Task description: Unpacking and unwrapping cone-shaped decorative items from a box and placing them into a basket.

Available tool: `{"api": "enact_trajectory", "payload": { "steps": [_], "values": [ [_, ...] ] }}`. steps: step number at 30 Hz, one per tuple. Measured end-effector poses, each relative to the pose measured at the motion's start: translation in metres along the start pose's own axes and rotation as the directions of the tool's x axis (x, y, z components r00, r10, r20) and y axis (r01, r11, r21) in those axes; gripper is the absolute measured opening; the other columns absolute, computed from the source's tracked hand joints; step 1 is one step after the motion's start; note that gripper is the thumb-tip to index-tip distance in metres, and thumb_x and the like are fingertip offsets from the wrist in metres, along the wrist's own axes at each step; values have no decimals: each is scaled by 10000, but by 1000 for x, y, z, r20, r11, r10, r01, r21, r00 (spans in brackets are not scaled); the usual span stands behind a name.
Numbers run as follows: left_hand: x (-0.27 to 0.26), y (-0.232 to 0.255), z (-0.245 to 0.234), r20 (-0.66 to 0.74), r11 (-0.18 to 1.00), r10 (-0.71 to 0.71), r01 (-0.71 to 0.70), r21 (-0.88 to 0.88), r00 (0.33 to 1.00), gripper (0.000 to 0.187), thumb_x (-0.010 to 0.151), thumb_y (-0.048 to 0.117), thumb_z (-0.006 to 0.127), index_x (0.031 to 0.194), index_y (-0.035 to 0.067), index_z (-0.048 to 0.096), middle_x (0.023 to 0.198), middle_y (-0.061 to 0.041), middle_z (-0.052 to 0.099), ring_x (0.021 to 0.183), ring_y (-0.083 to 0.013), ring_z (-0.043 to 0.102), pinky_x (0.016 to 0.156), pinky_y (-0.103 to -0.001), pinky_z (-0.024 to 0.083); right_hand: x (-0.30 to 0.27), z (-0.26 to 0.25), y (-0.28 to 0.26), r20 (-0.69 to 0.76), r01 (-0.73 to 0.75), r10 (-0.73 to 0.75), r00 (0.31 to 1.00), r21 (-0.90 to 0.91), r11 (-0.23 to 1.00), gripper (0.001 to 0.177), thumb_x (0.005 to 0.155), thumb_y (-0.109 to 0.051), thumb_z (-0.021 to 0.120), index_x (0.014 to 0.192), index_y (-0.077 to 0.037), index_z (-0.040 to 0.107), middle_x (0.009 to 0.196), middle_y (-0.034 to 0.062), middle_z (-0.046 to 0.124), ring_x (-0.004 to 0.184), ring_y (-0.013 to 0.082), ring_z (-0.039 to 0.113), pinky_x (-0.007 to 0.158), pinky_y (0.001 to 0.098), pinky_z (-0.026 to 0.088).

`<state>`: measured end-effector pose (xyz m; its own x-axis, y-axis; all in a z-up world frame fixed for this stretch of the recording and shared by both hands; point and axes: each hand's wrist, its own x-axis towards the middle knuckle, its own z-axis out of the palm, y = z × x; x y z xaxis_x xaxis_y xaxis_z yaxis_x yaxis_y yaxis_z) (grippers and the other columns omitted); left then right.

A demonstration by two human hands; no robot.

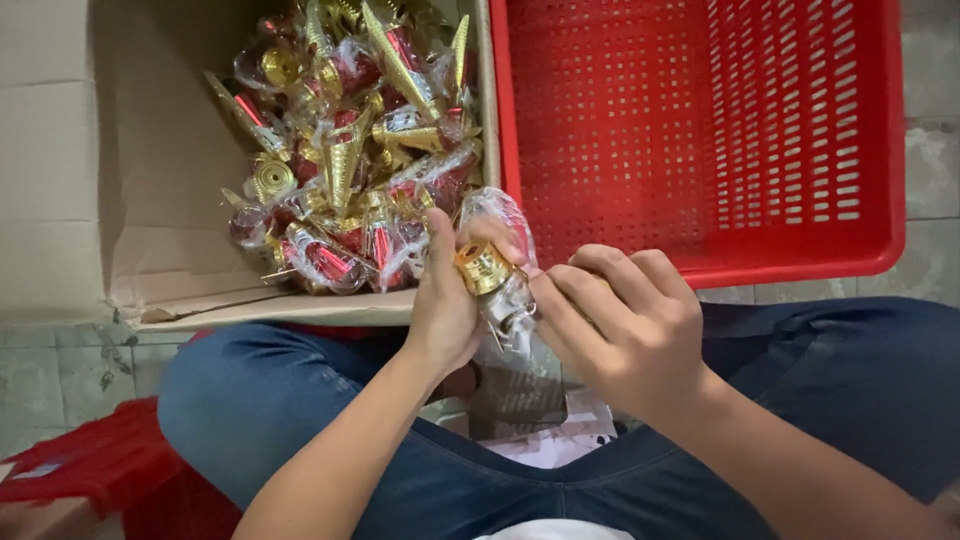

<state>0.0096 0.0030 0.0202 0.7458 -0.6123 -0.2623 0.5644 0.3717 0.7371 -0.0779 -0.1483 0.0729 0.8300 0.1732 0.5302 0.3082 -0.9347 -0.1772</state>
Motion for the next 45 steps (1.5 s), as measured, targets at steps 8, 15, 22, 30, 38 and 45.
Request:
{"api": "enact_trajectory", "payload": {
  "steps": [8, 15, 22, 30, 38, 45],
  "values": [
    [-8, -2, 10, 87, 955, 186, -201, 219, 979, 585, 1034, 613, 281, 961, 99, 552, 981, -39, 519, 884, -133, 486, 862, -281, 399, -1, 3, -1, 12, -29, 29, 999, -24, 999, 132, 821, -84, 803, 949, -67, 778, 956, 56, 751, 897, 222, 688, 710, 332, 445],
    [-7, -11, 10, -21, 993, 119, -118, 26, 993, 514, 1017, 596, 384, 1003, 93, 493, 983, -67, 512, 918, -158, 498, 897, -317, 427, 3, 4, -1, -9, -71, 71, 997, -73, 995, 163, 825, -20, 771, 981, -68, 781, 934, 42, 737, 863, 205, 662, 668, 323, 401],
    [-8, -13, 13, 55, 986, 144, -148, 72, 988, 531, 1019, 616, 319, 1105, 117, 479, 1060, -53, 501, 980, -144, 499, 929, -321, 440, 4, 3, 0, 69, -112, 115, 991, -45, 993, 208, 824, -34, 720, 1021, -14, 783, 916, 68, 702, 824, 204, 619, 656, 331, 382],
    [-11, -17, 10, 201, 899, 174, -239, 367, 964, 526, 1083, 584, 249, 1263, 108, 380, 1166, -82, 445, 1099, -184, 454, 1026, -365, 389, 2, 1, 10, 156, -249, 237, 959, 65, 966, 216, 733, -65, 804, 947, -35, 791, 840, 66, 736, 640, 180, 588, 537, 323, 426],
    [-17, -22, 4, 166, 943, -31, -27, 333, 986, 378, 1053, 234, 269, 1417, 134, 289, 1276, -113, 438, 1122, -205, 446, 1016, -392, 381, 0, 1, 14, 211, -333, 296, 932, 173, 927, 281, 636, -88, 819, 910, -50, 772, 809, 54, 742, 607, 187, 606, 515, 326, 454],
    [-18, -28, 2, -30, 962, -184, 186, 198, 983, 383, 1078, 315, 270, 1374, 110, 401, 1249, -106, 551, 1126, -189, 544, 1040, -388, 443, 1, -1, 14, 149, -171, 161, 976, 55, 984, 149, 779, -69, 767, 838, -74, 631, 700, 51, 624, 618, 191, 520, 586, 333, 356]
  ]
}}
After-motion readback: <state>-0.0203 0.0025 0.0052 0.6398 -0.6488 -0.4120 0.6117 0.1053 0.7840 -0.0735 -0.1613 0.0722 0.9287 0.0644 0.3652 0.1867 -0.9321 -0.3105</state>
